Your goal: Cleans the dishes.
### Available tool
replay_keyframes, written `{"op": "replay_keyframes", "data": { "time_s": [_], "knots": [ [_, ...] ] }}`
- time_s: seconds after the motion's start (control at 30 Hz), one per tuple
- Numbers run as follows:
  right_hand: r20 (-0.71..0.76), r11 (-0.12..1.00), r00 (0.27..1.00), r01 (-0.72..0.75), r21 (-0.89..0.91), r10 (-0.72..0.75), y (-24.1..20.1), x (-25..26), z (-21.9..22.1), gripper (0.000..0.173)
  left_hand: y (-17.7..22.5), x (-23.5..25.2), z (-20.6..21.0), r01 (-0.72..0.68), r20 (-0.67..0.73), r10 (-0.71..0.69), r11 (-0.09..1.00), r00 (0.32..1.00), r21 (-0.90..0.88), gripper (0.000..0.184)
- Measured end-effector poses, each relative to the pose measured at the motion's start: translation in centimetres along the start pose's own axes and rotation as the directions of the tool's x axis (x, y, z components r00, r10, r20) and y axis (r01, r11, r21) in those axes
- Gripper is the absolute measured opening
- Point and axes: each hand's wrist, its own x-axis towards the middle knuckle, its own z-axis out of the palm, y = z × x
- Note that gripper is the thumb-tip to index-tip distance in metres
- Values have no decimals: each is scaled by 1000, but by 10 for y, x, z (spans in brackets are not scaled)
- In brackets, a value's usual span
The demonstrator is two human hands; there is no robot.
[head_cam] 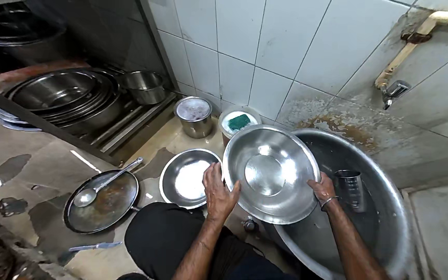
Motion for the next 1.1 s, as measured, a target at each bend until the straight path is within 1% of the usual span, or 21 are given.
{"op": "replay_keyframes", "data": {
  "time_s": [0.03,0.07,0.1,0.13,0.17,0.23,0.3,0.33,0.4,0.47,0.53,0.6,0.67,0.77,0.83,0.87,0.93,0.97,1.0,1.07,1.1],
  "knots": [
    [-1,1000,1000,-21,16,21,1,0,2,54,2,1,1,155,77,-145,978,986,-140,87],
    [-2,999,999,-43,30,43,3,1,5,55,3,2,4,293,173,-250,908,953,-300,80],
    [0,997,998,-67,44,67,6,2,7,56,5,2,7,398,275,-303,812,912,-427,66],
    [3,995,996,-88,53,88,11,3,10,58,7,1,9,439,341,-298,752,891,-491,56],
    [3,994,995,-99,50,99,15,5,13,60,10,1,11,434,371,-266,744,890,-508,55],
    [-3,995,995,-103,-15,103,20,9,17,69,16,2,13,394,360,-231,780,904,-487,64],
    [-5,974,994,-110,-197,111,17,9,19,83,23,0,15,339,269,-243,844,932,-415,68],
    [6,946,992,-117,-303,124,15,10,19,91,28,0,15,294,221,-226,885,949,-360,67],
    [34,873,986,-130,-470,165,11,13,22,104,41,1,13,175,148,-139,949,979,-261,62],
    [62,827,975,-145,-544,212,15,18,30,116,55,-1,14,89,156,-54,970,986,-228,57],
    [80,829,965,-169,-532,249,28,24,42,121,74,-5,19,86,252,-24,968,967,-237,54],
    [98,870,964,-178,-460,249,47,29,50,115,93,-11,24,135,358,-27,951,933,-280,49],
    [99,919,968,-182,-350,230,67,33,52,101,100,-13,30,173,392,-38,932,919,-317,38],
    [50,964,976,-200,-177,211,82,30,42,79,93,-8,33,266,415,-92,884,905,-385,30],
    [37,975,979,-196,-102,201,84,27,36,67,86,-2,33,318,422,-121,843,899,-434,25],
    [47,975,978,-199,-100,205,86,26,35,64,86,-1,33,342,434,-126,815,892,-467,23],
    [112,961,961,-233,-149,251,89,27,38,68,95,0,32,383,498,-102,775,861,-503,23],
    [157,952,946,-259,-162,285,95,28,43,69,101,-2,33,387,538,-78,781,839,-491,23],
    [197,946,928,-296,-129,317,103,27,50,68,109,-6,34,368,574,-45,807,818,-461,23],
    [245,927,897,-374,-28,369,124,24,64,64,123,-10,40,295,618,33,858,785,-420,21],
    [264,915,881,-402,-20,393,131,22,69,64,127,-11,44,264,626,74,863,777,-430,20]
  ]
}}
